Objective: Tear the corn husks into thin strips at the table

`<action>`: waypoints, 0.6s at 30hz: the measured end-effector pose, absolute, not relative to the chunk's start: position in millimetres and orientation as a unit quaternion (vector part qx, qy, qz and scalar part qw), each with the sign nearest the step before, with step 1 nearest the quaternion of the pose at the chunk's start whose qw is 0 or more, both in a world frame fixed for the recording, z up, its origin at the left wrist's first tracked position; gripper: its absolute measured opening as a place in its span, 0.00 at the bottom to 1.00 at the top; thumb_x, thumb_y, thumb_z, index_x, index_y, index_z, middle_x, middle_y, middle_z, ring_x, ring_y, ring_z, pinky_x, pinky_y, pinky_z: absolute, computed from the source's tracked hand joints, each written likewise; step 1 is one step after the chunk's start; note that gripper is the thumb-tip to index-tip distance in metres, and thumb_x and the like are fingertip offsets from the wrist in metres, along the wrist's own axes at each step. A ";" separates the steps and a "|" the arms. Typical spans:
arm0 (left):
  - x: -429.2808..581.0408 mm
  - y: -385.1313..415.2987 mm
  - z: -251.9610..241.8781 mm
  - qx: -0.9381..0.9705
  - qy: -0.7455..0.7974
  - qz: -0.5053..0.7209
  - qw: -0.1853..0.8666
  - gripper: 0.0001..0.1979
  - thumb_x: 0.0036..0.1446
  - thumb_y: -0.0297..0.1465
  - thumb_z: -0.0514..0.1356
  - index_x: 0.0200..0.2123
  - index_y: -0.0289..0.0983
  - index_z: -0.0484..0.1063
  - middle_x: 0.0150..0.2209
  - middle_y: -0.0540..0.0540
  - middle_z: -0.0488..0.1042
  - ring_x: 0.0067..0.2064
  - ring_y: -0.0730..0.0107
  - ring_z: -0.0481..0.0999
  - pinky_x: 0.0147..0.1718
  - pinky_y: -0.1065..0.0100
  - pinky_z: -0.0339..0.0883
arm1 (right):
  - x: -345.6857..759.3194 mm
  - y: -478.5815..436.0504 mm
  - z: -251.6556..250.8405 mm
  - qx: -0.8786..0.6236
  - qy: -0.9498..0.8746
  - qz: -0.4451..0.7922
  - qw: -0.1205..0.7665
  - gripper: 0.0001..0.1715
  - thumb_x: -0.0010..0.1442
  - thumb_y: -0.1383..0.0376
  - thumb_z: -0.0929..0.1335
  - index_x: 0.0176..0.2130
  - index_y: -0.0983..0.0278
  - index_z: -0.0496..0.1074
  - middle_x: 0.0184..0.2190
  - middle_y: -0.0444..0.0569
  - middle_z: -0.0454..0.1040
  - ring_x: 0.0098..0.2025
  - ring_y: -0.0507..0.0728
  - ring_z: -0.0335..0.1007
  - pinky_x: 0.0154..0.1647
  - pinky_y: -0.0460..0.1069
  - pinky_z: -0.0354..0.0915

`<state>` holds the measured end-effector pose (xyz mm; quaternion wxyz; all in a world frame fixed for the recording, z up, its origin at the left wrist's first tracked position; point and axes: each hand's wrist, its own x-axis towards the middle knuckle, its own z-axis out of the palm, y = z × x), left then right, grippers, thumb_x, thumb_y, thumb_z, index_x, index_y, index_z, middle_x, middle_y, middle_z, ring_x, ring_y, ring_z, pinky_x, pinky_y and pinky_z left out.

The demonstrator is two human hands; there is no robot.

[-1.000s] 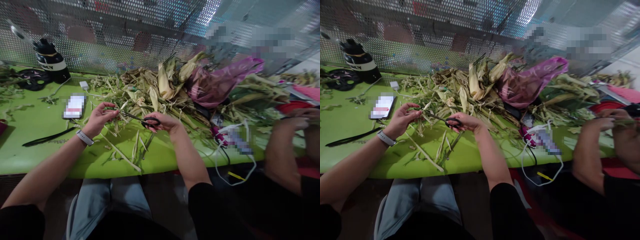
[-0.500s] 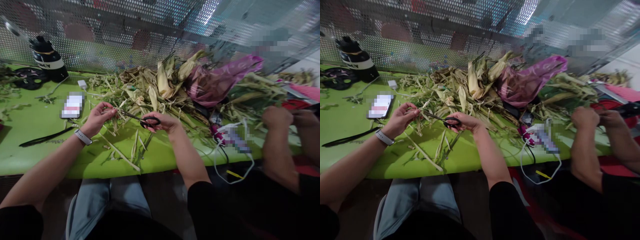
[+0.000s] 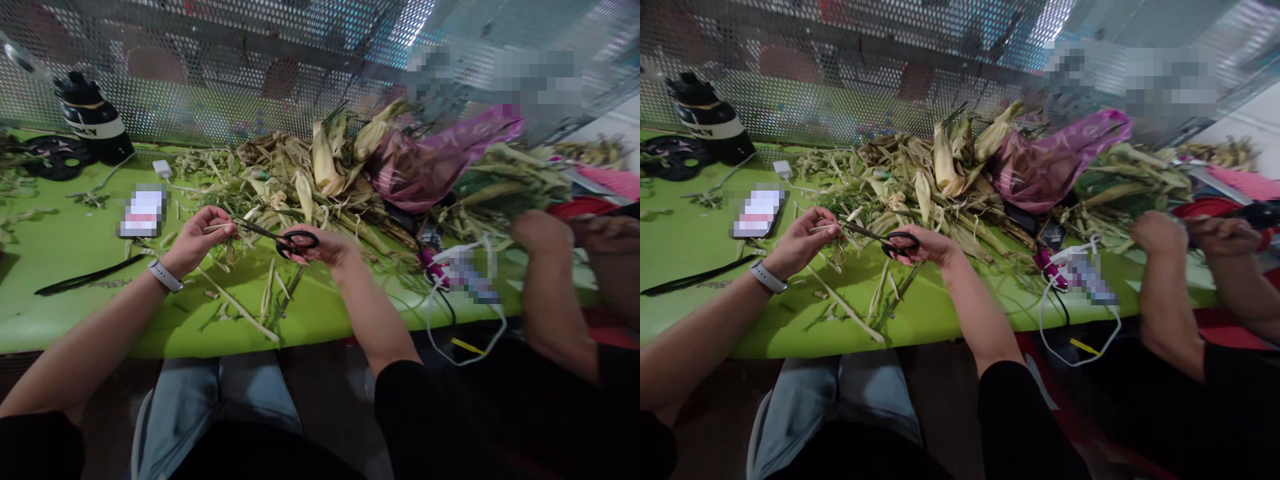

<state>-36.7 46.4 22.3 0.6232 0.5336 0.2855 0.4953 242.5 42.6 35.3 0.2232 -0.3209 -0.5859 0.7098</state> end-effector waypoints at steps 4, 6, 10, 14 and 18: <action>-36.9 47.0 20.4 0.533 0.291 0.492 0.624 0.19 0.46 0.34 0.74 0.38 0.36 0.71 0.33 0.48 0.78 0.35 0.73 0.79 0.34 0.74 0.71 | 237.8 41.1 36.8 -0.309 -0.566 0.726 0.240 0.29 0.44 0.48 0.77 0.32 0.68 0.70 0.24 0.44 0.74 0.15 0.45 0.62 0.09 0.40 0.51; -36.6 47.0 20.6 0.532 0.291 0.493 0.624 0.19 0.46 0.34 0.74 0.38 0.36 0.71 0.33 0.48 0.78 0.34 0.73 0.79 0.34 0.74 0.71 | 236.9 41.4 36.6 -0.300 -0.564 0.730 0.244 0.28 0.45 0.48 0.76 0.32 0.68 0.69 0.25 0.44 0.74 0.16 0.45 0.63 0.10 0.41 0.53; -35.3 46.4 22.4 0.528 0.292 0.501 0.621 0.17 0.47 0.33 0.73 0.37 0.37 0.71 0.32 0.49 0.77 0.32 0.75 0.77 0.32 0.75 0.69 | 237.1 42.9 34.5 -0.276 -0.575 0.733 0.238 0.25 0.50 0.50 0.75 0.33 0.69 0.70 0.24 0.44 0.73 0.16 0.45 0.63 0.11 0.40 0.56; -34.7 45.3 23.3 0.524 0.299 0.507 0.616 0.17 0.47 0.34 0.73 0.36 0.36 0.71 0.32 0.49 0.77 0.32 0.76 0.76 0.30 0.76 0.68 | 237.3 43.3 32.7 -0.298 -0.573 0.724 0.242 0.25 0.49 0.49 0.74 0.32 0.68 0.70 0.24 0.44 0.74 0.16 0.45 0.63 0.10 0.40 0.55; -34.8 44.9 22.0 0.528 0.302 0.499 0.617 0.18 0.47 0.34 0.73 0.37 0.36 0.71 0.32 0.49 0.77 0.33 0.75 0.77 0.30 0.76 0.67 | 235.1 42.7 33.1 -0.310 -0.576 0.717 0.240 0.28 0.48 0.47 0.74 0.31 0.69 0.70 0.22 0.43 0.73 0.14 0.45 0.62 0.09 0.40 0.52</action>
